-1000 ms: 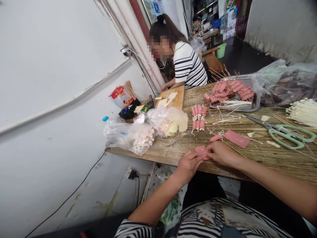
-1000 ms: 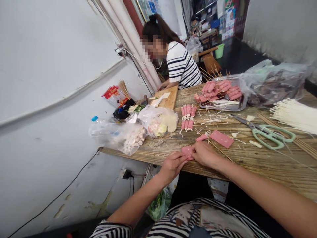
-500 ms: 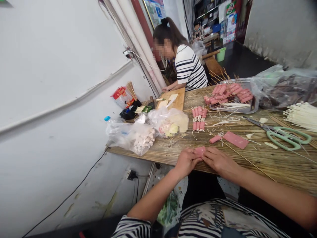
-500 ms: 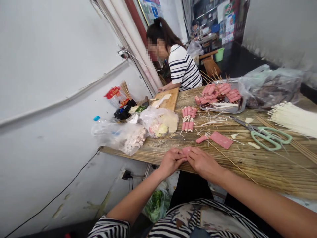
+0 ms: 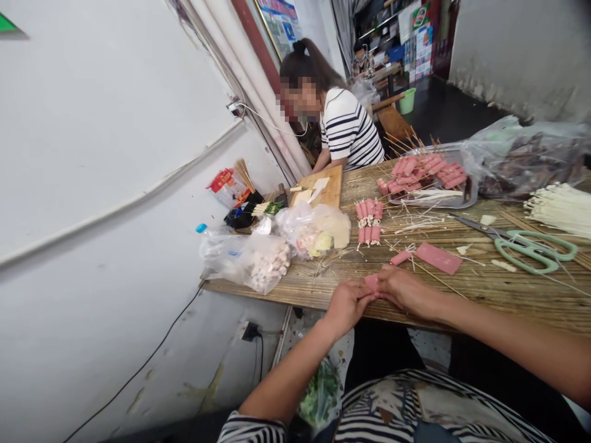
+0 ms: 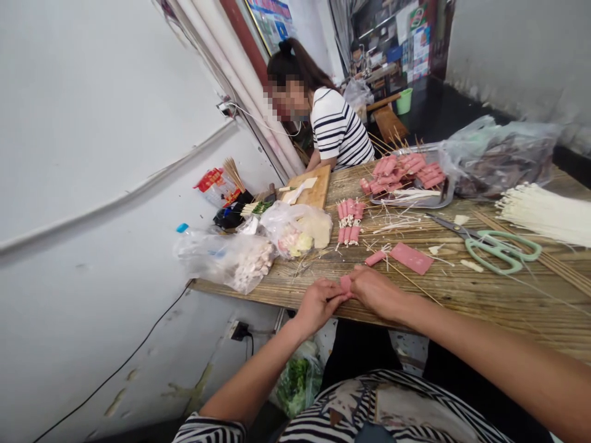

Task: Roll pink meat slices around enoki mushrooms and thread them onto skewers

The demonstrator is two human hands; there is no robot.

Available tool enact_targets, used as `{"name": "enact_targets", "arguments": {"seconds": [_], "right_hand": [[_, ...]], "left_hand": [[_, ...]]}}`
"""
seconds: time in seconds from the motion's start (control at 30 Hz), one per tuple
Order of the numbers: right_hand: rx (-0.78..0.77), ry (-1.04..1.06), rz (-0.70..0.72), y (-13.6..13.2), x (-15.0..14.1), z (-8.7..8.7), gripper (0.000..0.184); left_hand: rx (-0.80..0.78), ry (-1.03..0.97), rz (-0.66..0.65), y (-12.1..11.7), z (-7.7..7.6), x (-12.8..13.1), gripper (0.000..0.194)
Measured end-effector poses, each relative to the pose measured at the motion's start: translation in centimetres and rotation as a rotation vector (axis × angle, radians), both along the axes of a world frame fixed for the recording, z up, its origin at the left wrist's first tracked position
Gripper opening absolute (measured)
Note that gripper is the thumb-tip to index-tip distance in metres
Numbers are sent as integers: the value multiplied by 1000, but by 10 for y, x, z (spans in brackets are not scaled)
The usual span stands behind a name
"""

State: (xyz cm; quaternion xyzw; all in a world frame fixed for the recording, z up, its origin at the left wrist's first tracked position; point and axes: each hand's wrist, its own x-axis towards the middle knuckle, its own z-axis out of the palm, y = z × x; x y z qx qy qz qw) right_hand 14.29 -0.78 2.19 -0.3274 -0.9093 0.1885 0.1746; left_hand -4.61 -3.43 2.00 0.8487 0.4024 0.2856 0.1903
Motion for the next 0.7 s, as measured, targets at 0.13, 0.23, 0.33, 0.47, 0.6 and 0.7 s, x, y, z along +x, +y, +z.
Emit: {"name": "enact_targets", "arguments": {"seconds": [0.13,0.23,0.33,0.47,0.6,0.7], "right_hand": [[-177,21,-30,8,4,10,24],[-332,7,-100,15,6,16,28],[-418,-49,-136,21,6,19,38],[-443,-116,-117,27,2,24,33],[-412,-200,-100,29,-4,36,15],[-395,-223,-100,30,-7,43,14]], "left_hand": [[-223,4,-37,12,11,1,22],[-374,-9,-8,20,14,-1,20],[-554,49,65,27,18,-4,18],[-566,240,92,24,30,2,16],[-129,412,140,3,38,19,18],[117,421,139,-11,32,26,23]]}}
